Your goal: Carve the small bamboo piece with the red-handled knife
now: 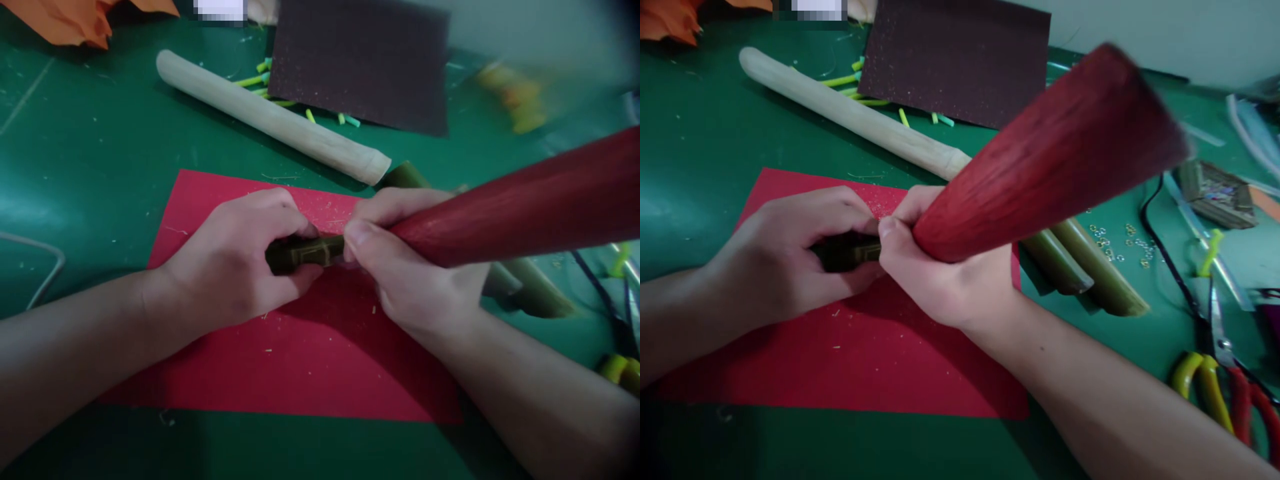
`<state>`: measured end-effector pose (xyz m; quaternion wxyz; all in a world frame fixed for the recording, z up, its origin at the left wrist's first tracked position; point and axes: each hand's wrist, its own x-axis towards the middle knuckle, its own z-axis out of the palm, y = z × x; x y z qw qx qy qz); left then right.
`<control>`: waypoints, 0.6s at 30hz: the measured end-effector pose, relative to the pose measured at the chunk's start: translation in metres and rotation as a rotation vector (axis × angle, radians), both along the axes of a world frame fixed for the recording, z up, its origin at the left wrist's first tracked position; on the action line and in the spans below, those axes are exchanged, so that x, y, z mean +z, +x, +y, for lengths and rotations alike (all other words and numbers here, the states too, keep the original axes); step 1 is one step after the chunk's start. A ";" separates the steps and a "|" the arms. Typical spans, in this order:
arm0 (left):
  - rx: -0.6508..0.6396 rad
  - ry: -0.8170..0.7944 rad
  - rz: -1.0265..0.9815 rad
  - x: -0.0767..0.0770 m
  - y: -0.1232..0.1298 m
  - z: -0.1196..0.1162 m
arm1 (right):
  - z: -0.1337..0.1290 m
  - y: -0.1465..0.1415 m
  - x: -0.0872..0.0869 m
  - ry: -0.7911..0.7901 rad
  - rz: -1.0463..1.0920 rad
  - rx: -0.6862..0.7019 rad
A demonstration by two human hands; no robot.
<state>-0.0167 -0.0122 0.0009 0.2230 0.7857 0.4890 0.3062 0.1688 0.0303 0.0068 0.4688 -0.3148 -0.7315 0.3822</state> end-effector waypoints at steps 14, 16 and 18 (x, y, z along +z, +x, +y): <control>0.042 -0.111 -0.008 0.004 0.001 0.003 | -0.001 -0.001 0.000 -0.024 0.019 -0.039; 0.036 -0.112 -0.011 0.005 0.000 0.003 | -0.001 -0.001 0.000 -0.017 0.003 -0.008; 0.042 -0.129 -0.019 0.005 0.000 0.004 | 0.000 -0.001 -0.001 -0.005 0.016 -0.020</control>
